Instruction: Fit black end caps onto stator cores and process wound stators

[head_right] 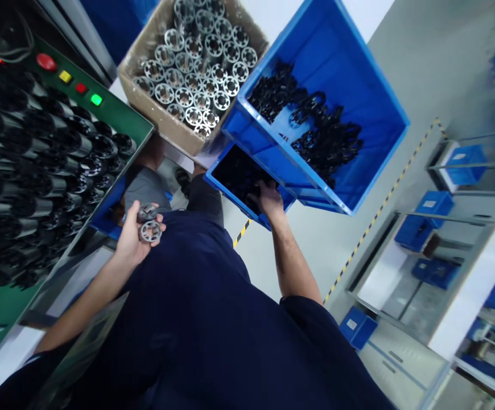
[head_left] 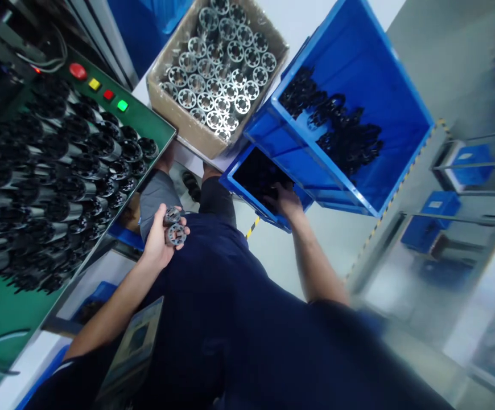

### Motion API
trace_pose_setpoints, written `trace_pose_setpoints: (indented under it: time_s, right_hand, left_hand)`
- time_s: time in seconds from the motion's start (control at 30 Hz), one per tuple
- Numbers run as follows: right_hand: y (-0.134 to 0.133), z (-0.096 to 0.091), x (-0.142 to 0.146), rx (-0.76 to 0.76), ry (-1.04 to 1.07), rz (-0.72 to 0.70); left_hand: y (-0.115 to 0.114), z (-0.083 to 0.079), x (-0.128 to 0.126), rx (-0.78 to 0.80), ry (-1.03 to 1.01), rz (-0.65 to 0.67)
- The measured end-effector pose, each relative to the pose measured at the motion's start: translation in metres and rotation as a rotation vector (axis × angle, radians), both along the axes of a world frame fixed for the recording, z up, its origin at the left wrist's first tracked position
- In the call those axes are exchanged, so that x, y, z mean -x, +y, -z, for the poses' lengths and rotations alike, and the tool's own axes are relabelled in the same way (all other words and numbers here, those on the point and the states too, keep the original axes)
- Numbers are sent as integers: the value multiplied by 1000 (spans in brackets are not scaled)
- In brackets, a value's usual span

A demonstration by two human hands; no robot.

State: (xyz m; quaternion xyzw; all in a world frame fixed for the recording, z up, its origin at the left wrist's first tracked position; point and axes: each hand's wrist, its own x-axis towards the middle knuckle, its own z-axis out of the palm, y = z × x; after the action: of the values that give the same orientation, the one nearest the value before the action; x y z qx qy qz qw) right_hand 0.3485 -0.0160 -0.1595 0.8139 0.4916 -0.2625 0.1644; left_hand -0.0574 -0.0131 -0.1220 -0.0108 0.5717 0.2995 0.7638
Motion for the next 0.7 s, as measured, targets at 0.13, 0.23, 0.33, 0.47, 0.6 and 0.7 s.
trace_pose_setpoints:
  time_s: [0.13,0.23,0.33,0.47,0.6,0.7]
  right_hand:
    - [4,-3,-6,4,31,-45]
    - [5,-3,-2,-9,32,-46]
    - [3,-2,3,-29,20,-4]
    - [0,-2,7,-89,55,55]
    - [0,-5,8,-237,113,144]
    - [-3,-12,14,-400,181,221]
  left_hand:
    - [-4,-3,-6,-96,-8,20]
    - [-6,-3,-11,-139,-16,54]
    - [-7,-3,-14,-183,-5,83]
    - [-7,-9,-14,-272,12,128]
    - [-6,-19,-9,-384,19,178]
    - [-4,-26,-8,-430,19,174]
